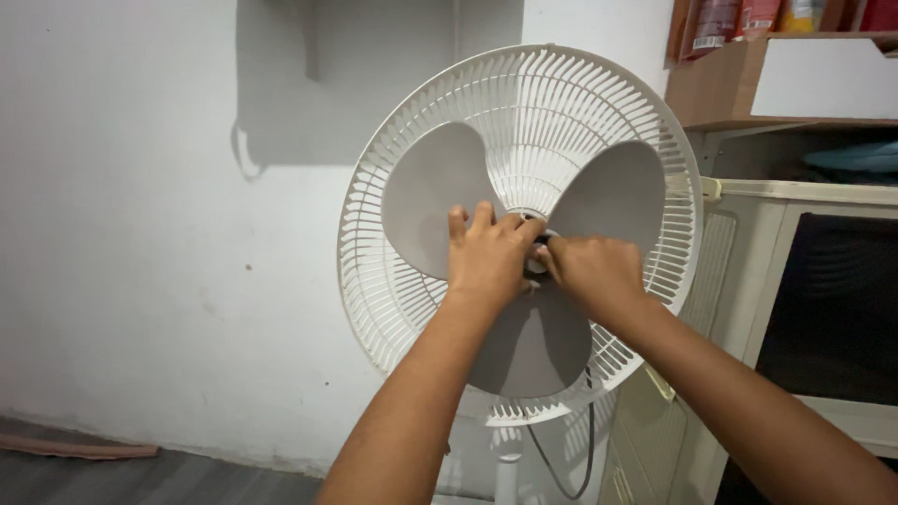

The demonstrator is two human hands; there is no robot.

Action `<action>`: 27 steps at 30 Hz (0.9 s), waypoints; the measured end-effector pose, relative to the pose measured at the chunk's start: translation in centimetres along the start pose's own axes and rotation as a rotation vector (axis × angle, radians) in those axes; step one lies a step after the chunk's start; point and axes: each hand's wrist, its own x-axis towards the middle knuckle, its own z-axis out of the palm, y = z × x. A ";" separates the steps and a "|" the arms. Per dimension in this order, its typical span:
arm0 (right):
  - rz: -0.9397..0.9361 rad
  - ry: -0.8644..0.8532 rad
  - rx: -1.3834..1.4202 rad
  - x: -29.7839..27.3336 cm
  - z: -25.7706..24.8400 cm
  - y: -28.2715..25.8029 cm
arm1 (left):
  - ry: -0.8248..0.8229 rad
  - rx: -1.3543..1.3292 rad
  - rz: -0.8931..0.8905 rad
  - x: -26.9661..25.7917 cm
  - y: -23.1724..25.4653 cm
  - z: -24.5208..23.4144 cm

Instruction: The person assembles a white electric fan by hand. They attach the front grille, mount the fan blade onto the motor shaft, secure it with a nut, and then attach the rear grille to complete the assembly.

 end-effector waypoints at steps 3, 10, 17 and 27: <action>-0.088 0.234 0.244 -0.3 -0.2 -0.4 | -0.004 0.023 0.000 0.0 0.1 0.1; -0.137 0.243 0.468 -0.9 0.4 -0.7 | -0.004 0.024 -0.006 -0.1 0.0 0.1; -0.087 0.172 0.409 -2.2 0.5 0.5 | 0.016 -0.007 -0.012 -0.3 0.1 0.0; -0.084 0.193 0.463 -2.0 0.2 -0.4 | 0.012 0.014 -0.009 -0.3 0.1 0.0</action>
